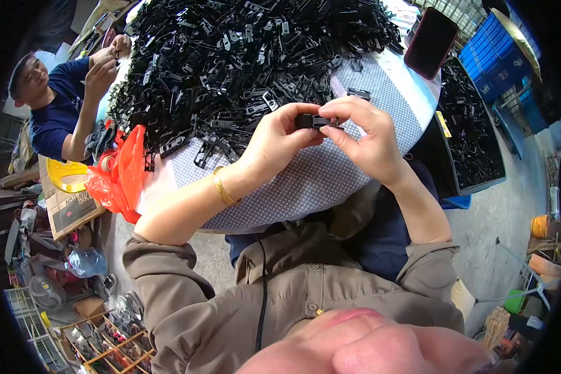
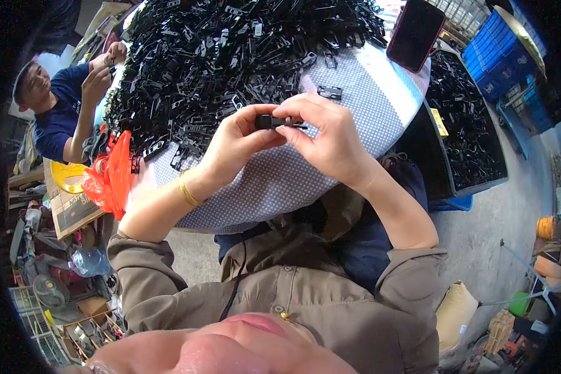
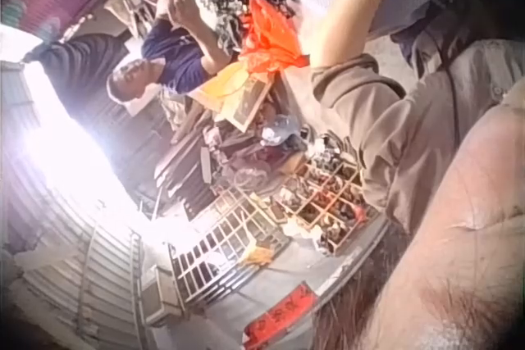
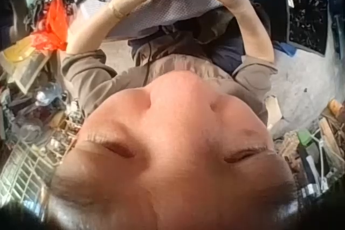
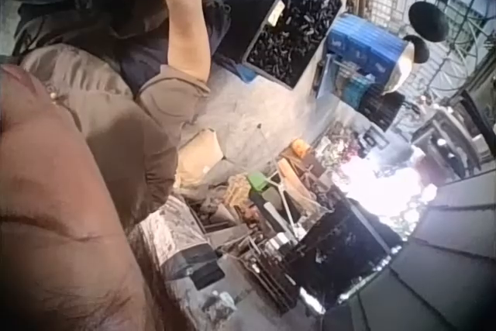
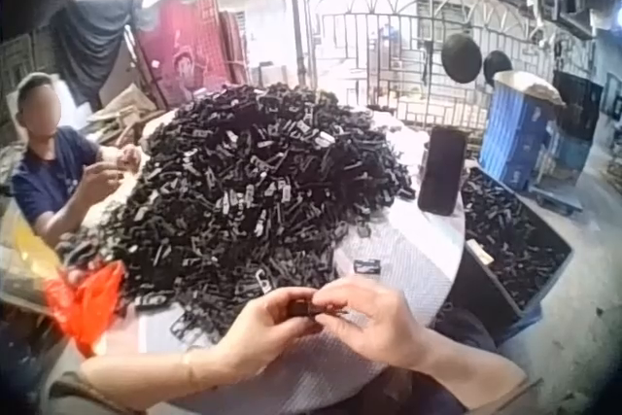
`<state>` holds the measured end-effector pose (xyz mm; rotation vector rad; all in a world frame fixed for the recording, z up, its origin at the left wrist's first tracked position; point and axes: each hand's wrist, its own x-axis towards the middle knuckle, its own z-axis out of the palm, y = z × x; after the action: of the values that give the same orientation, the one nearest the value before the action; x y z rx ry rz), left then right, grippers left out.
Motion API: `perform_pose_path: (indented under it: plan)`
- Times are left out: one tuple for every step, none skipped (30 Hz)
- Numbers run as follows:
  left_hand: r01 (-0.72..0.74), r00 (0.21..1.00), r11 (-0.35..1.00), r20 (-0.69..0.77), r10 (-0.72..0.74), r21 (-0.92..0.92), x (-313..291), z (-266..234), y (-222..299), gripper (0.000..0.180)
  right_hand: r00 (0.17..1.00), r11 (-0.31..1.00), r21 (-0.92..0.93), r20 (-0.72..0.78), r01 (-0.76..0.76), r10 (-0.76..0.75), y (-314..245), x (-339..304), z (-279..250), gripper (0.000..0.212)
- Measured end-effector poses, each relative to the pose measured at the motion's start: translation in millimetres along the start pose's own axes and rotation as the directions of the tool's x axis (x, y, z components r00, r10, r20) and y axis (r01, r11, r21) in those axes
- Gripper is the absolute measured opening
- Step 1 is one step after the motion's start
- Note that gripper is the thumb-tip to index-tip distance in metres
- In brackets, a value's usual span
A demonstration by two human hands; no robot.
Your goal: Assembling or inspecting small black plastic components at a factory workstation.
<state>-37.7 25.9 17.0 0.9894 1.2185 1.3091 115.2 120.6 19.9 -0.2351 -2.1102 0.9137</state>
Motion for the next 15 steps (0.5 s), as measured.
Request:
perform_pose_path:
  plan:
    - [-0.001,1.000,1.000,-0.001,0.001,-0.001,-1,0,0,0.034,1.000,1.000,-0.002,-0.001,0.012,-0.012,0,0,1,0.021]
    - [-0.004,1.000,0.995,0.015,0.005,-0.097,-2,2,0,0.034,1.000,1.000,-0.005,-0.003,0.025,-0.025,-1,0,2,0.021]
    - [-0.005,0.999,0.981,0.030,0.011,-0.192,-2,2,-1,0.034,1.000,1.000,-0.005,-0.002,0.026,-0.026,0,1,1,0.021]
    - [-0.006,0.999,0.981,0.030,0.012,-0.193,-3,0,0,0.034,0.997,0.992,-0.099,-0.004,0.077,-0.078,0,2,0,0.022]
    - [0.023,0.998,0.950,0.070,-0.002,-0.312,-2,-3,0,0.034,0.992,0.973,-0.193,-0.004,0.127,-0.130,0,2,0,0.023]
    - [0.057,0.994,0.903,0.111,-0.010,-0.425,-2,-5,0,0.035,0.991,0.972,-0.195,-0.004,0.127,-0.131,1,3,0,0.023]
    - [0.056,0.994,0.904,0.113,-0.009,-0.425,-3,-6,2,0.035,0.988,0.958,-0.243,0.019,0.153,-0.153,1,3,0,0.024]
    - [0.054,0.994,0.917,0.105,-0.013,-0.394,-2,-5,3,0.035,0.985,0.940,-0.294,0.041,0.173,-0.168,1,1,-1,0.025]
    - [0.052,0.995,0.930,0.097,-0.017,-0.364,-1,-5,4,0.035,0.986,0.938,-0.302,0.038,0.167,-0.164,5,0,2,0.025]
    - [0.063,0.993,0.921,0.112,-0.021,-0.384,1,-8,3,0.035,0.972,0.917,-0.328,0.020,0.228,-0.235,12,-3,7,0.025]
    - [0.063,0.993,0.921,0.115,-0.019,-0.384,0,-9,4,0.035,0.951,0.890,-0.350,0.008,0.293,-0.310,14,-2,10,0.025]
    - [0.054,0.992,0.916,0.123,-0.005,-0.398,0,-10,4,0.034,0.935,0.839,-0.424,0.059,0.342,-0.351,12,-2,7,0.024]
    - [0.046,0.991,0.910,0.131,0.009,-0.412,-1,-12,4,0.033,0.934,0.837,-0.429,0.059,0.341,-0.351,7,-2,6,0.024]
    - [0.041,0.988,0.896,0.149,0.029,-0.442,-3,-13,3,0.034,0.932,0.823,-0.451,0.060,0.346,-0.359,0,-2,6,0.024]
    - [0.040,0.988,0.896,0.152,0.030,-0.443,-4,-12,3,0.034,0.929,0.808,-0.473,0.061,0.350,-0.366,-6,0,4,0.024]
